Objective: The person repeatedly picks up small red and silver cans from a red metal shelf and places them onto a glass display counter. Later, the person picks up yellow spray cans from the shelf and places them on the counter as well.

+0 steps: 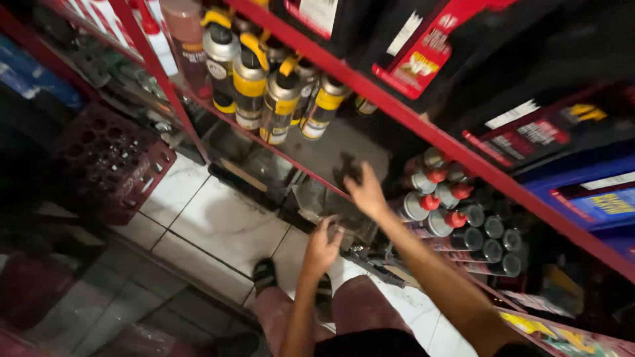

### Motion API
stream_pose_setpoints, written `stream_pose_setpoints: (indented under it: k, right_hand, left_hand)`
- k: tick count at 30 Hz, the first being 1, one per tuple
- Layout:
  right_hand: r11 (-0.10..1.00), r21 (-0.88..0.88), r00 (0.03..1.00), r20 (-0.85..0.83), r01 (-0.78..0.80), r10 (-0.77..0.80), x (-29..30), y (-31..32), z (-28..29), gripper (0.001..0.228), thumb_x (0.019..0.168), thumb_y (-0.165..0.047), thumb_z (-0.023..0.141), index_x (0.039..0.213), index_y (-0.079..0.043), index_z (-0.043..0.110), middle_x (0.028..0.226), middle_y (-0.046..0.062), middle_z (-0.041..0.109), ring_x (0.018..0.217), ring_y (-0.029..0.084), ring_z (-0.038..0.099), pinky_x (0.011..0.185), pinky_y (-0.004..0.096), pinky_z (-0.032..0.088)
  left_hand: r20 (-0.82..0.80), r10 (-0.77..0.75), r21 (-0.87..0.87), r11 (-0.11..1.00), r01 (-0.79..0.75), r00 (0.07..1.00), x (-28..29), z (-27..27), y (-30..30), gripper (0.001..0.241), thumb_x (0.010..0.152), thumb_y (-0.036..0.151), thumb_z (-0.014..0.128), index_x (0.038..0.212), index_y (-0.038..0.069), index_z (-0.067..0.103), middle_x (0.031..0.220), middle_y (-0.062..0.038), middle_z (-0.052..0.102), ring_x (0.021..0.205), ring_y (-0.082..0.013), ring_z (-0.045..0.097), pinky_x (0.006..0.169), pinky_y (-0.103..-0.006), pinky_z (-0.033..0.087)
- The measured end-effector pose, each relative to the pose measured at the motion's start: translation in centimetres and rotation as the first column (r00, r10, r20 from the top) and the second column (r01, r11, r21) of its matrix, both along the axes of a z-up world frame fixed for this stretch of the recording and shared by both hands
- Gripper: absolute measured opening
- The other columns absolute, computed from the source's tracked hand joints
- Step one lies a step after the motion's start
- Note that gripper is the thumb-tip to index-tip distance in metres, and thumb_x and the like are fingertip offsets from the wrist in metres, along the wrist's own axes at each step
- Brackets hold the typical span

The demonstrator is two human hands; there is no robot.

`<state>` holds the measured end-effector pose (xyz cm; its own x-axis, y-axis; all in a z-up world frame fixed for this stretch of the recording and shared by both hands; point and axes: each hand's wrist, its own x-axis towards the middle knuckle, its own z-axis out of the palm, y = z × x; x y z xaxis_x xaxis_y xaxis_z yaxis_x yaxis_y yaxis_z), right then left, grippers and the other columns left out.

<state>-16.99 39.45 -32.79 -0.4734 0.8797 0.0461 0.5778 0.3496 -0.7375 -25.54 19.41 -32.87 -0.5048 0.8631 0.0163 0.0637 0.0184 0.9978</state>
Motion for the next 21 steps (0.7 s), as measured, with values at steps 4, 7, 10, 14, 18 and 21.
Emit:
stream_pose_setpoints:
  k: [4, 7, 10, 14, 18, 21]
  right_hand:
    - [0.948, -0.199, 0.947, -0.160, 0.247, -0.280, -4.2, 9.6, -4.1, 0.071, 0.089, -0.020, 0.074, 0.146, 0.003, 0.039, 0.140, 0.022, 0.057, 0.129, 0.031, 0.054, 0.109, 0.040, 0.041]
    - [0.921, -0.124, 0.858, -0.336, 0.369, -0.389, -7.5, 17.0, -4.7, 0.093, 0.084, -0.011, 0.083, 0.151, 0.001, 0.020, 0.143, 0.020, 0.049, 0.130, 0.029, 0.049, 0.107, 0.041, 0.041]
    - [0.926, -0.196, 0.671, -0.642, 0.324, -0.370, -9.7, 22.8, -3.3, 0.104, 0.072, -0.004, 0.083, 0.151, -0.008, 0.016, 0.125, 0.013, 0.055, 0.110, 0.029, 0.059, 0.091, 0.045, 0.055]
    - [0.931, -0.215, 0.816, -0.452, 0.294, -0.361, -9.0, 27.6, 0.2, 0.057, 0.093, -0.022, 0.084, 0.138, 0.005, 0.062, 0.113, 0.019, 0.067, 0.094, 0.035, 0.058, 0.083, 0.047, 0.047]
    - [0.930, 0.166, 0.892, -0.378, 0.327, -0.246, -7.6, 27.0, 1.7, 0.049, 0.090, -0.028, 0.085, 0.129, -0.006, 0.063, 0.129, 0.007, 0.064, 0.117, 0.022, 0.059, 0.097, 0.036, 0.048]
    - [0.929, 0.139, 0.851, -0.465, 0.343, -0.244, -6.8, 23.9, 2.8, 0.050, 0.087, -0.025, 0.087, 0.127, -0.005, 0.063, 0.125, 0.008, 0.065, 0.114, 0.022, 0.061, 0.096, 0.036, 0.051]
  left_hand:
    - [0.018, -0.019, -0.103, 0.994, 0.020, 1.000, 1.2, 0.5, 0.3, 0.040, 0.096, 0.025, 0.066, 0.129, 0.003, 0.061, 0.126, -0.023, 0.067, 0.119, -0.0402, 0.062, 0.100, -0.0434, 0.048]
    - [0.075, -0.002, -0.105, 0.994, 0.010, 0.997, 1.6, 0.1, -0.5, 0.042, 0.096, 0.026, 0.065, 0.131, 0.004, 0.060, 0.128, -0.024, 0.065, 0.121, -0.0413, 0.060, 0.101, -0.0436, 0.047]
    - [0.065, 0.046, -0.138, 0.990, -0.036, 0.997, 1.5, -0.8, -1.9, 0.040, 0.095, 0.026, 0.066, 0.129, 0.005, 0.061, 0.127, -0.023, 0.067, 0.121, -0.0416, 0.062, 0.101, -0.0429, 0.048]
    - [0.124, 0.073, -0.214, 0.976, -0.045, 0.990, 1.1, -1.6, -2.9, 0.041, 0.094, 0.026, 0.066, 0.129, 0.006, 0.060, 0.127, -0.021, 0.068, 0.120, -0.0391, 0.063, 0.099, -0.0411, 0.050]
    - [0.153, 0.105, -0.112, 0.990, -0.088, 0.983, 0.6, -1.3, -2.5, 0.039, 0.093, 0.023, 0.067, 0.126, 0.003, 0.062, 0.125, -0.021, 0.068, 0.119, -0.0366, 0.065, 0.100, -0.0399, 0.050]
    - [0.097, 0.153, -0.062, 0.987, -0.148, 0.983, 0.8, -0.2, -2.0, 0.038, 0.092, 0.023, 0.068, 0.123, 0.002, 0.064, 0.122, -0.021, 0.070, 0.116, -0.0376, 0.066, 0.099, -0.0405, 0.050]
